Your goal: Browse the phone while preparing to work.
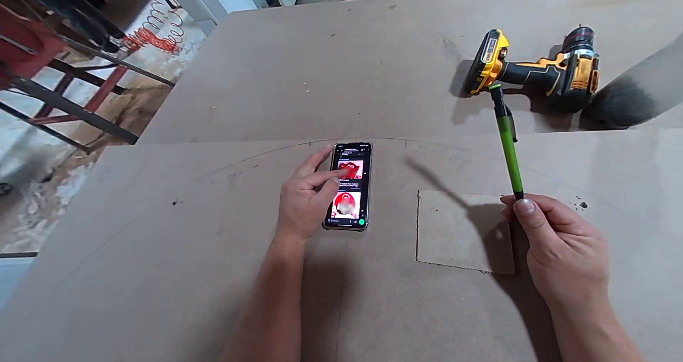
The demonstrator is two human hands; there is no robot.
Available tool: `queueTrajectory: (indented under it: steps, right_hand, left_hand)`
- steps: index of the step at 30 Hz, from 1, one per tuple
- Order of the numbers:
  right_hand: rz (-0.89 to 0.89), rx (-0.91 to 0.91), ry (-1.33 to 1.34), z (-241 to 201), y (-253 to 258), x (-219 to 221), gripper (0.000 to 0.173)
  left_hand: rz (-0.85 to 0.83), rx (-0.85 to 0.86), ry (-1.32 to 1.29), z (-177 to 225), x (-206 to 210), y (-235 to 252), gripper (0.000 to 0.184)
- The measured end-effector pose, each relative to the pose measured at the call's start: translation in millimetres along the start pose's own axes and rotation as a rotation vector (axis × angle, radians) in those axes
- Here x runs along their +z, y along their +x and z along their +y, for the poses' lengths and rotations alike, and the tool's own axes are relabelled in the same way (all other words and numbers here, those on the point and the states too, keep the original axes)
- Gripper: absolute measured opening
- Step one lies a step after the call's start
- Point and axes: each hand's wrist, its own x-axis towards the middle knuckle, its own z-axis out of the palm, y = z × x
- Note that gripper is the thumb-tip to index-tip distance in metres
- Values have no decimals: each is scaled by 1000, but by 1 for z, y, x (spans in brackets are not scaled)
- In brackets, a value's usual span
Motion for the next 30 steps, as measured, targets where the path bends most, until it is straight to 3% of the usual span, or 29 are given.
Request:
queueTrajectory:
  steps: [17, 21, 27, 30]
  right_hand:
    - [8, 9, 1, -1, 0, 0, 23]
    - [11, 16, 10, 0, 0, 0, 23]
    - [4, -5, 8, 2, 0, 1, 23]
    - [8, -12, -3, 2, 3, 0, 23]
  left_hand:
    - [8, 5, -56, -1, -3, 1, 30]
    - [9, -4, -173, -3, -4, 2, 41]
    - [122, -97, -174, -6, 10, 21, 55]
    - [79, -176, -111, 0, 16, 38, 66]
